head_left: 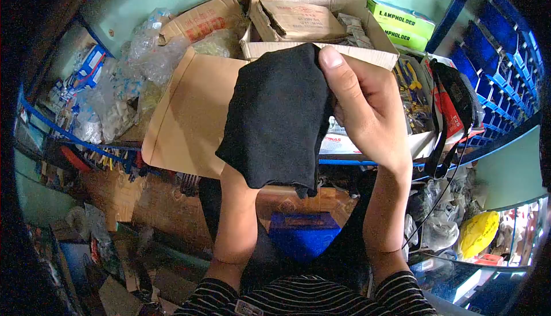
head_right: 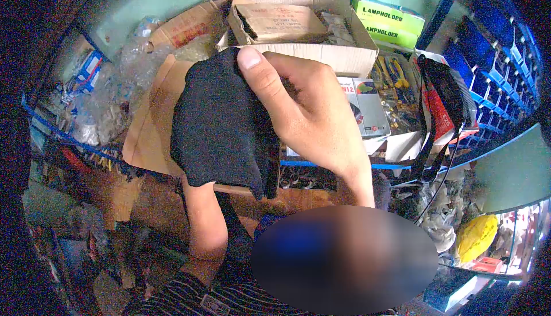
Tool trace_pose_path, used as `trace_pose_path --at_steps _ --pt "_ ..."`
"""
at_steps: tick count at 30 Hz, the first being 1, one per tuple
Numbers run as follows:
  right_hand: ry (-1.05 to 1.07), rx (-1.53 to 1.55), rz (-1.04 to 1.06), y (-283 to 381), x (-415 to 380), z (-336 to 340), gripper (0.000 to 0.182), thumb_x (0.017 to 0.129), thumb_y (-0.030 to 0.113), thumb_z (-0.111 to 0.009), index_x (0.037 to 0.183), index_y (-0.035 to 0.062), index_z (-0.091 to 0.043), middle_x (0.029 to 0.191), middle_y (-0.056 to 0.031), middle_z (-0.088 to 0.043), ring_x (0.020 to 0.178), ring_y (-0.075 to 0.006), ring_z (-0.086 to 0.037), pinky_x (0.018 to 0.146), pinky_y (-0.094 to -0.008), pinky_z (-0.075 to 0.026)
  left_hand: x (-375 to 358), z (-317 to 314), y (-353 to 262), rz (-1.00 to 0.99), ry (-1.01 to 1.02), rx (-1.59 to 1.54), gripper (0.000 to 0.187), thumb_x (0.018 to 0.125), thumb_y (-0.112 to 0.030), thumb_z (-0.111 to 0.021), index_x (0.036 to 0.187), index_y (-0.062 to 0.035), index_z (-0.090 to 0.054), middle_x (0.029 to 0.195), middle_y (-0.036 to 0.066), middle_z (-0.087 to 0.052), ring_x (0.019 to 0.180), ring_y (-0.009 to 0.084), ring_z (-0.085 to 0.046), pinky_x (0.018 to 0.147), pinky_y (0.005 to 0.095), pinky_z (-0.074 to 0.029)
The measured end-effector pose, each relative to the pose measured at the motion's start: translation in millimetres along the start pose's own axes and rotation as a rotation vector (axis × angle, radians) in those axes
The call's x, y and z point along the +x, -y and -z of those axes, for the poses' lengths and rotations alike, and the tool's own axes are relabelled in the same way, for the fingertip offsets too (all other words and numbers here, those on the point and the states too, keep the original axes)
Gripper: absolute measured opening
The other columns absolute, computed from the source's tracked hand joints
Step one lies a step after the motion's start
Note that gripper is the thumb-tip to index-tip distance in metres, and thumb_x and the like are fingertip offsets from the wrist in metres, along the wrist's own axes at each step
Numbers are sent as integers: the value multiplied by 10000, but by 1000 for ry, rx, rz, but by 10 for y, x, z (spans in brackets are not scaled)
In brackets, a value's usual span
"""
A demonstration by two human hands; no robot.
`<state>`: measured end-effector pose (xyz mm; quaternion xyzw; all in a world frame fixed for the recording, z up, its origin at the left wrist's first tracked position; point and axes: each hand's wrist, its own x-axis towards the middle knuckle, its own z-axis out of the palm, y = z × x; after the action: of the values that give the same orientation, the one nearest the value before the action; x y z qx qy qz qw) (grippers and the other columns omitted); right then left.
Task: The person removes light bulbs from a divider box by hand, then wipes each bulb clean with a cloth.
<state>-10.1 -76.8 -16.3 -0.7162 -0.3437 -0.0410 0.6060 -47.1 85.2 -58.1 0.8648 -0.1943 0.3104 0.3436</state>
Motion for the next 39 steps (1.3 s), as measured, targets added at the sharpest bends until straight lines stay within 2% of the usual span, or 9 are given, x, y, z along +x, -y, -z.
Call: trace_pose_path --at_steps 3,9,12,26,29,30,32,36,39 --pt "27 -50 -11 -20 -1 -10 453 1016 348 -492 787 -33 -577 571 -83 -463 566 -144 -404 539 -335 -383 -3 -4 12 -7 -10 12 283 796 -149 -637 1029 -8 -560 962 211 -593 924 408 -571 796 468 -450" --pt "30 -302 176 -32 12 -49 372 1016 290 -478 810 -18 -517 665 -233 -520 607 -420 -503 599 -444 -423 -39 4 9 -31 -62 72 275 793 -143 -637 1020 -8 -561 950 210 -594 915 411 -572 787 471 -450" --pt "1 -396 251 -52 21 -46 312 998 256 -506 837 -11 -510 713 -226 -545 702 -448 -555 625 -473 -428 -70 -1 25 -51 -90 104 270 791 -140 -637 1015 -8 -561 944 210 -594 910 412 -572 782 473 -451" --pt "50 -472 420 -186 56 -122 166 925 155 -599 878 0 -561 770 -158 -551 735 -373 -576 651 -400 -459 51 90 -72 38 -129 187 231 774 -127 -646 933 -7 -528 834 235 -564 840 420 -572 712 455 -447" --pt "29 -439 471 -164 80 -107 111 895 102 -626 898 -1 -585 775 -150 -559 724 -351 -572 654 -384 -462 -66 101 66 52 -150 103 299 796 -134 -658 1040 1 -551 921 217 -597 854 384 -589 731 426 -474" --pt "18 -439 478 -133 77 -84 96 884 84 -635 908 0 -595 777 -148 -561 718 -343 -569 656 -376 -463 -153 94 122 144 -123 165 415 843 -125 -646 1216 15 -530 1088 189 -614 978 329 -603 846 385 -489" --pt "-10 -418 477 -112 65 -27 90 864 32 -648 943 -4 -625 793 -128 -592 693 -274 -574 665 -338 -466 -242 63 97 423 -103 -20 468 870 -107 -629 1295 26 -486 1196 173 -589 1079 296 -577 942 362 -455" --pt "-106 -386 416 -144 65 107 148 882 156 -670 924 20 -628 773 -132 -603 702 -331 -603 638 -384 -482 -110 153 118 466 -262 -891 208 935 -100 -530 1123 -10 -535 987 92 -632 905 295 -623 785 403 -494" --pt "-48 -332 272 -45 14 152 222 927 231 -631 879 14 -628 700 -138 -578 628 -323 -574 598 -378 -464 -47 247 81 397 -158 -837 219 905 -111 -553 1103 -18 -549 978 105 -625 902 309 -618 780 407 -493"
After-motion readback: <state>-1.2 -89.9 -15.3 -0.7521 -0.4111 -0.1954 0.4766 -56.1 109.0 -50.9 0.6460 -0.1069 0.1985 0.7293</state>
